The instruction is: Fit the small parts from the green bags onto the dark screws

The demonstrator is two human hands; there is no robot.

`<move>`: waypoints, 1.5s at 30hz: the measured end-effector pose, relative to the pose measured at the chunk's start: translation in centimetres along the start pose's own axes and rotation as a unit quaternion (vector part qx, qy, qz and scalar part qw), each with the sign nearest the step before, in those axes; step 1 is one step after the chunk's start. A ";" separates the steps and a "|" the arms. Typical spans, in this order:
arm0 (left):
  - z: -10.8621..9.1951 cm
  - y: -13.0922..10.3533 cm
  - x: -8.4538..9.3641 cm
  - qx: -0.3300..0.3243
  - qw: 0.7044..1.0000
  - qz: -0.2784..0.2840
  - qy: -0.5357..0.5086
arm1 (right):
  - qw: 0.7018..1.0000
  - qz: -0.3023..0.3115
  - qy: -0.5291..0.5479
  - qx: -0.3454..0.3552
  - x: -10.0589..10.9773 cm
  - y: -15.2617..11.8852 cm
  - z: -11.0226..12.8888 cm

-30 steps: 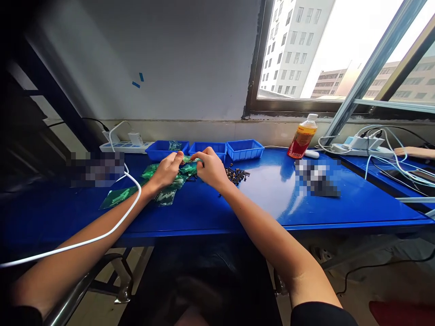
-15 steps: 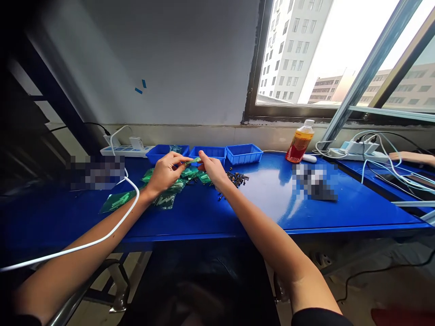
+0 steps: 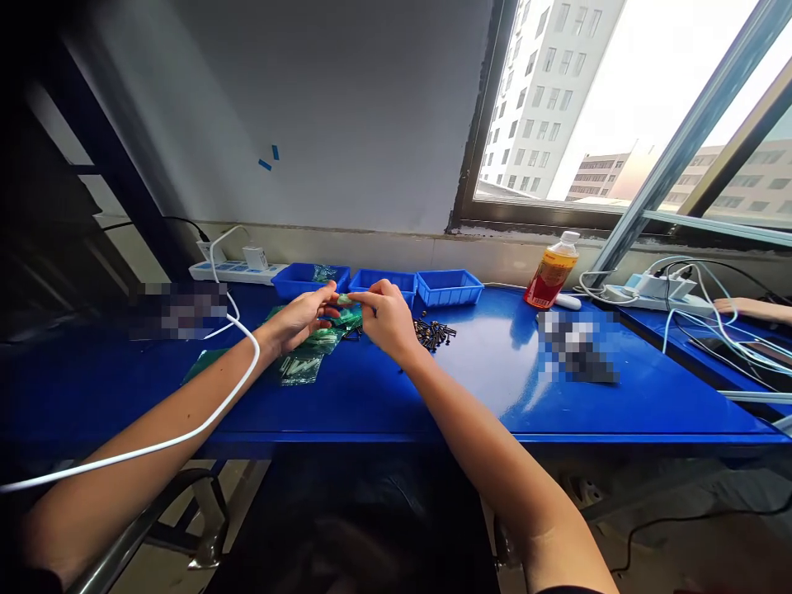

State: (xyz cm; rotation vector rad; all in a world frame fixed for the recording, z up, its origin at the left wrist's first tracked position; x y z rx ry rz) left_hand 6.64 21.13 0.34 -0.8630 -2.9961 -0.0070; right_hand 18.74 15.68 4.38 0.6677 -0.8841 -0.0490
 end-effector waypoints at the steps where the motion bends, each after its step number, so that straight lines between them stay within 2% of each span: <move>1: 0.3 0.0 0.2 0.019 1.000 -0.002 -0.011 | 1.000 0.002 -0.007 0.005 -0.2 -0.1 0.2; 4: 0.8 0.1 1.0 0.049 0.998 -0.006 -0.023 | 1.000 0.007 -0.010 0.007 -0.6 -0.2 0.3; 10: -0.6 1.0 4.5 0.014 0.996 -0.074 -0.041 | 1.000 -0.012 -0.009 -0.002 -0.2 -0.2 0.0; 12: -1.0 1.6 5.2 0.009 0.996 -0.081 -0.044 | 1.000 -0.012 -0.015 -0.008 -0.1 -0.2 -0.1; 13: -1.2 1.8 5.3 0.004 0.997 -0.078 -0.012 | 1.000 -0.011 -0.017 -0.012 -0.1 -0.2 -0.3; 15: -1.8 2.0 5.0 -0.021 0.991 -0.072 0.114 | 0.999 -0.009 -0.020 -0.023 -0.2 -0.2 -0.6; 17: -2.2 1.5 4.1 -0.059 0.959 -0.080 0.264 | 0.999 -0.004 -0.022 -0.032 -0.3 -0.1 -0.8; 19: -1.9 0.9 3.2 -0.082 0.937 -0.087 0.329 | 0.999 0.004 -0.025 -0.039 -0.4 -0.1 -0.9; 22: -1.4 0.3 1.8 -0.098 0.919 -0.070 0.375 | 0.998 0.016 -0.035 -0.043 -0.5 -0.1 -0.7; 27: -1.3 0.4 0.9 -0.102 0.899 -0.053 0.422 | 0.996 0.046 -0.059 -0.042 -1.0 -0.1 -0.4; 33: -2.9 -0.4 1.5 -0.139 0.889 -0.093 0.425 | 0.997 0.040 -0.044 -0.055 -1.3 0.0 -1.0; 36: -3.4 -0.8 0.8 -0.159 0.888 -0.078 0.425 | 0.995 0.035 0.012 -0.096 -1.2 0.2 -1.9; 39: -3.3 -1.0 -0.1 -0.174 0.886 -0.055 0.426 | 0.986 0.060 0.072 -0.137 -1.4 0.3 -2.5; 45: -3.0 -0.9 -0.9 -0.190 0.882 -0.027 0.431 | 0.981 0.067 0.096 -0.152 -1.3 0.3 -2.6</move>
Point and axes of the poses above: each hand's wrist, its own y-axis towards the middle knuckle, its own x-axis out of the back of the hand, z = x × y, the point moved 8 cm from there along y, towards the middle knuckle, and after that the axes turned 15 degrees about z, right-handed, at the moved point
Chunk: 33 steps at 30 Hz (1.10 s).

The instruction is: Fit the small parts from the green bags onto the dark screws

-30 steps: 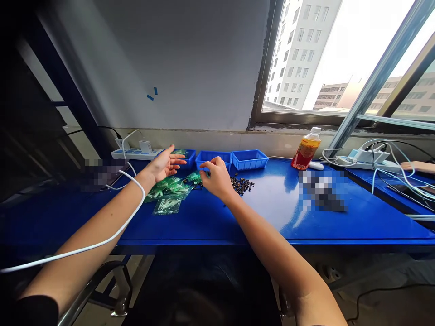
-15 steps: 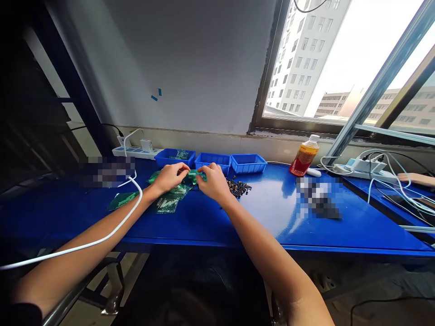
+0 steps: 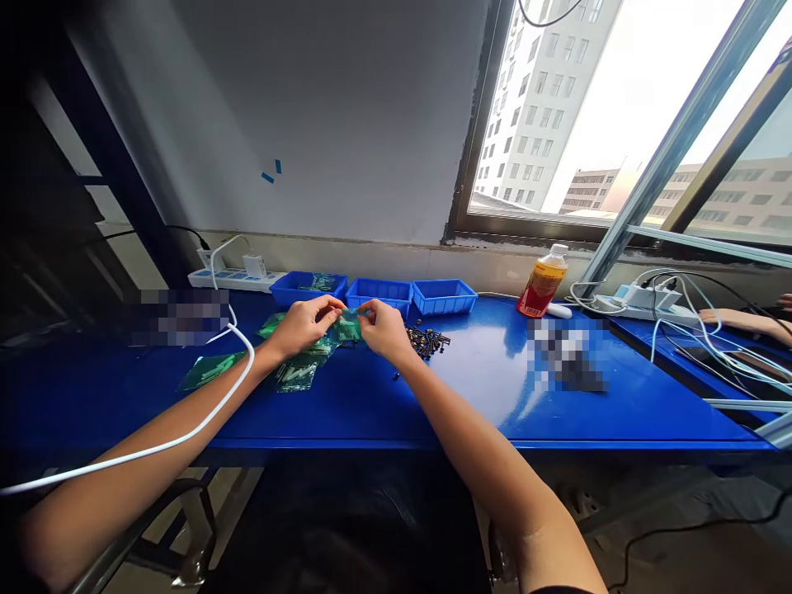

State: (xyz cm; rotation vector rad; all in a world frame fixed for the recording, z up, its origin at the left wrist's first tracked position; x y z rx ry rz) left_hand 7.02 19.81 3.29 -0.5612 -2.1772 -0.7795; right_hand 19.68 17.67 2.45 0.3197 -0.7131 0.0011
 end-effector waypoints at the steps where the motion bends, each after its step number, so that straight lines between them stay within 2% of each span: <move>1: 0.0 0.0 0.0 0.002 1.000 0.004 0.002 | 1.000 -0.004 0.004 -0.001 0.0 0.0 0.0; 6: -0.2 0.2 -0.2 -0.001 1.000 0.022 0.020 | 0.999 -0.028 0.024 -0.007 0.2 0.0 -0.2; 17: 0.2 0.0 0.7 0.034 0.999 -0.033 0.020 | 0.998 -0.031 -0.020 0.050 0.2 -0.3 0.9; 21: 0.0 -0.1 0.8 0.027 0.999 -0.044 0.010 | 0.998 -0.016 0.007 0.055 0.1 -0.3 1.0; 24: -0.1 0.0 0.6 0.026 0.999 -0.027 -0.009 | 0.998 -0.023 0.050 0.039 0.3 -0.3 0.7; 29: 0.0 0.2 -0.5 0.007 0.998 0.032 -0.060 | 0.991 -0.080 0.107 0.029 1.5 -0.5 0.3; 33: 0.4 0.4 -0.7 0.005 0.995 0.021 -0.099 | 0.989 -0.074 0.129 0.010 1.6 -0.4 -0.1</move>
Point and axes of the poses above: each hand's wrist, its own y-axis towards the middle knuckle, its own x-axis out of the back of the hand, z = x × y, the point moved 8 cm from there along y, towards the middle knuckle, and after that the axes turned 15 degrees about z, right-handed, at the moved point
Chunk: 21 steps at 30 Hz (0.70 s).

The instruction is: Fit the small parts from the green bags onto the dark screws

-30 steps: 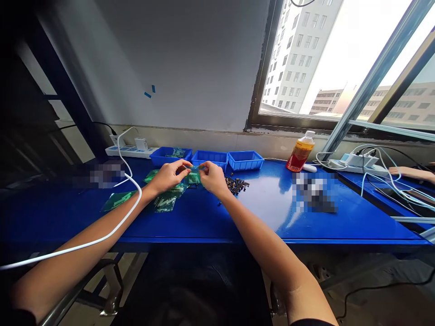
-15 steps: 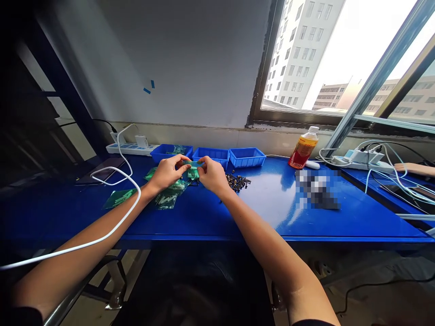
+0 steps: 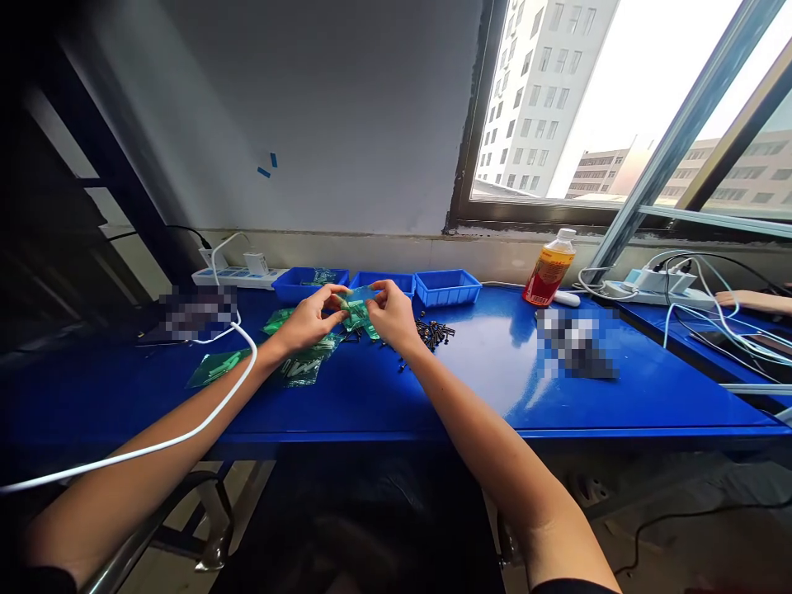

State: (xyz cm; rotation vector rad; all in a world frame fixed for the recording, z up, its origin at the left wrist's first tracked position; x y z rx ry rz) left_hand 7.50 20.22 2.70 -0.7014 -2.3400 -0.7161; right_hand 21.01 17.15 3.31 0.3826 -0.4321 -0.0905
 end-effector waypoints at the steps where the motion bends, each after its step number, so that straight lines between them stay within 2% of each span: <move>1: 0.2 0.0 0.1 0.003 1.000 -0.007 -0.011 | 1.000 0.008 0.000 -0.009 -0.1 0.0 -0.1; 6: 0.9 0.2 0.6 0.017 0.999 -0.032 -0.040 | 0.998 0.049 -0.022 -0.024 -0.9 0.1 -0.5; 13: 0.3 0.0 0.4 0.004 0.999 -0.028 0.028 | 0.995 0.064 -0.077 -0.010 -1.0 0.1 -0.1; 21: 0.1 -0.3 0.8 0.023 0.996 -0.025 0.078 | 0.990 0.088 -0.105 -0.018 -1.5 -0.1 -0.1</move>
Point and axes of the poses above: each hand's wrist, its own y-axis towards the middle knuckle, its own x-axis out of the back of the hand, z = x × y, the point moved 8 cm from there along y, towards the middle knuckle, and after that the axes turned 15 degrees about z, right-handed, at the moved point
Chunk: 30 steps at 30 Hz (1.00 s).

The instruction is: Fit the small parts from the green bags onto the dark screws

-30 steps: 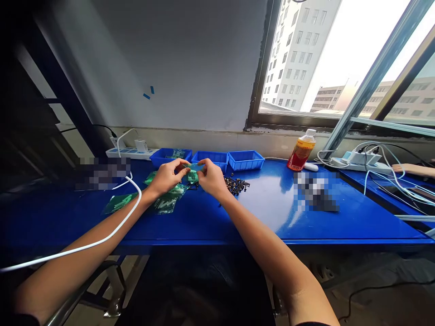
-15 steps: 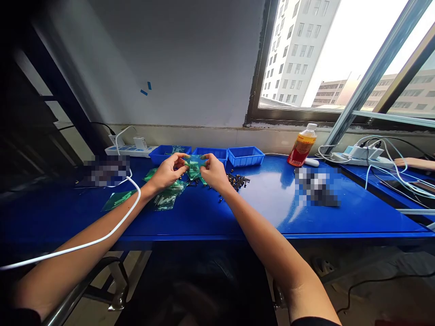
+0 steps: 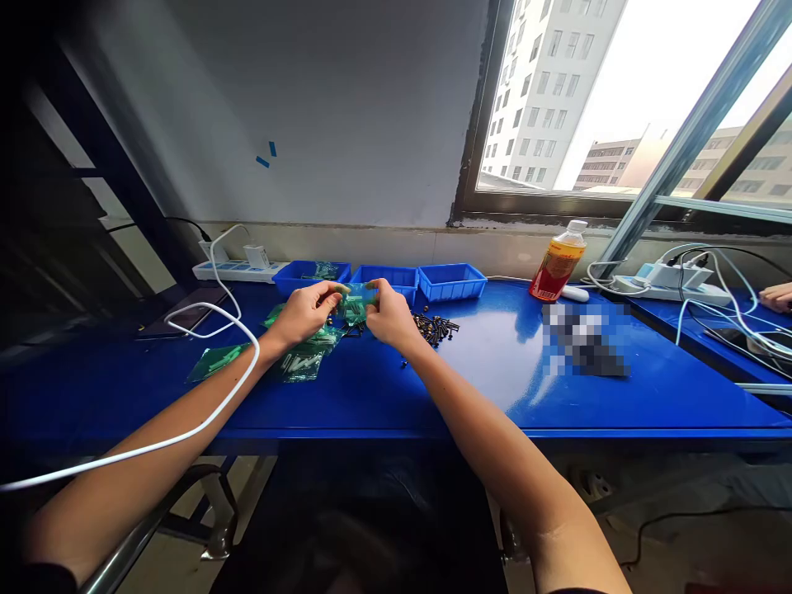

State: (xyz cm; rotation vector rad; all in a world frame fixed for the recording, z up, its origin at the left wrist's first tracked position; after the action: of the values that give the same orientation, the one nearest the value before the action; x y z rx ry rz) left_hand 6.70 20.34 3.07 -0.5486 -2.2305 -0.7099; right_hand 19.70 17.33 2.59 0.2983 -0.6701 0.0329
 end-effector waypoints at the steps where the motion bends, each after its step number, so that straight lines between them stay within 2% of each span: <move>1: 0.0 0.0 0.0 -0.003 1.000 0.003 0.004 | 1.000 -0.001 0.000 0.000 0.0 0.0 0.0; 8: -0.3 0.3 -0.8 -0.030 0.998 0.050 0.013 | 1.000 -0.018 -0.022 0.006 0.4 0.2 -0.3; 16: -0.3 0.3 -0.7 -0.039 0.998 0.042 0.038 | 0.997 -0.006 -0.065 0.034 0.1 0.5 -0.2; 25: -0.5 0.0 0.0 -0.027 0.998 0.023 0.049 | 0.998 0.002 -0.064 0.027 0.0 0.2 0.2; 30: -0.5 0.0 -0.3 -0.039 0.997 0.024 0.063 | 0.997 -0.005 -0.072 0.039 0.1 0.3 0.4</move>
State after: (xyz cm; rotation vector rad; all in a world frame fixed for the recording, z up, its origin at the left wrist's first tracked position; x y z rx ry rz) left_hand 7.19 20.00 3.10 -0.5775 -2.0741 -0.7880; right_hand 19.54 17.51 3.05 0.3818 -0.8116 0.0288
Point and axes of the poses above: each hand's wrist, its own y-axis towards the middle knuckle, its own x-axis out of the back of the hand, z = x × y, the point moved 8 cm from there along y, towards the middle knuckle, and after that the axes turned 15 degrees about z, right-handed, at the moved point
